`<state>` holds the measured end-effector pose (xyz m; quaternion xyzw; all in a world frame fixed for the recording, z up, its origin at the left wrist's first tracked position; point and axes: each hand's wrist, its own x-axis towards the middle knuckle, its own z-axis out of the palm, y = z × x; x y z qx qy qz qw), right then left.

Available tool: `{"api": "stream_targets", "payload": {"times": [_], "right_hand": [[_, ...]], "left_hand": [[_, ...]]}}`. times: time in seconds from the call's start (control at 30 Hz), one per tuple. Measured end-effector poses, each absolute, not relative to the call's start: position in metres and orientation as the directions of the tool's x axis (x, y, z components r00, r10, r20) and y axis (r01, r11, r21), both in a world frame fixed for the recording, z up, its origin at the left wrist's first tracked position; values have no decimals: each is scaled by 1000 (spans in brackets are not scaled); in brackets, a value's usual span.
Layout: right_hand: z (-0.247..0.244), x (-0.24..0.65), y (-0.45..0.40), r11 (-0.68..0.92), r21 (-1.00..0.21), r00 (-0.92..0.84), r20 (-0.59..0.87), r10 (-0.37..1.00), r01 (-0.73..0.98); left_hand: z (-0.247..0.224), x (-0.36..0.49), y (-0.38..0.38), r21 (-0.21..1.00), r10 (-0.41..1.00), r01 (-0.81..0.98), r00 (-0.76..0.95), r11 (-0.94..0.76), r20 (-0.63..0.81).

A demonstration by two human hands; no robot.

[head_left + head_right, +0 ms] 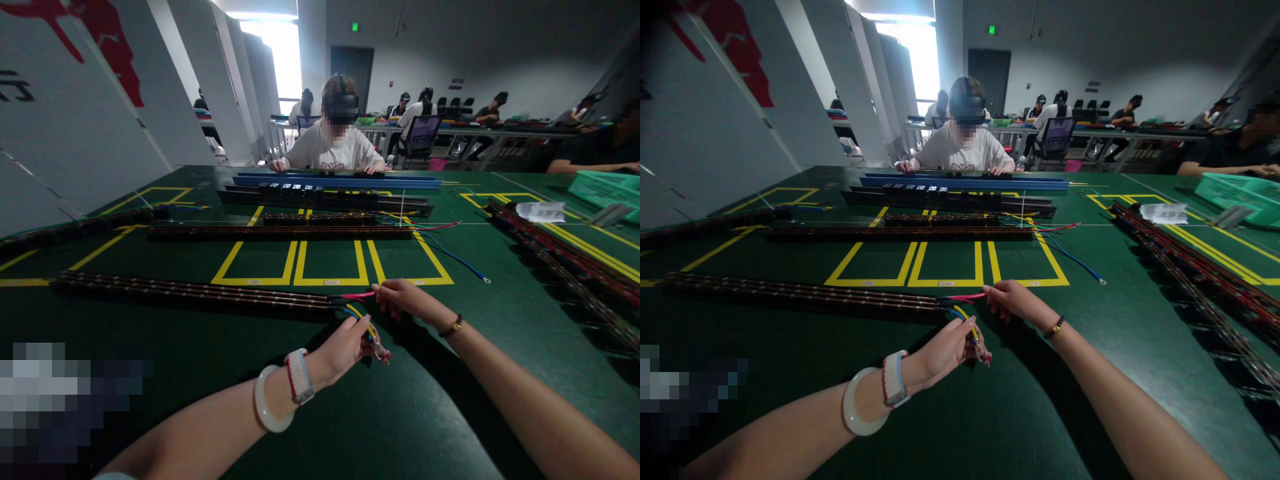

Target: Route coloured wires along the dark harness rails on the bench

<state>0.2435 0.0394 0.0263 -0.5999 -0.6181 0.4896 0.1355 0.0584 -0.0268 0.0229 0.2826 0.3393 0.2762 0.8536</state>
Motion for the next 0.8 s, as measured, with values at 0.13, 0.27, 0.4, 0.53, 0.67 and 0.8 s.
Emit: {"api": "stream_targets", "payload": {"times": [0.13,0.27,0.4,0.53,0.67,0.8], "right_hand": [[62,242,23,-49,-448,-173,-441,881,893],[91,220,-7,294,-242,-369,-381,848,925],[95,202,-28,442,-166,-470,-399,787,881],[88,207,-26,418,-185,-457,-391,799,889],[85,222,-14,383,-218,-435,-299,849,898],[86,223,-11,311,-192,-348,-211,913,931]], "left_hand": [[19,59,-27,674,678,-310,623,671,-389],[21,58,-27,664,681,-332,632,670,-371],[20,59,-28,643,671,-320,609,696,-423],[15,61,-28,656,697,-349,600,669,-391],[16,59,-29,677,716,-383,625,628,-311],[16,58,-30,680,719,-381,620,626,-314]]}}
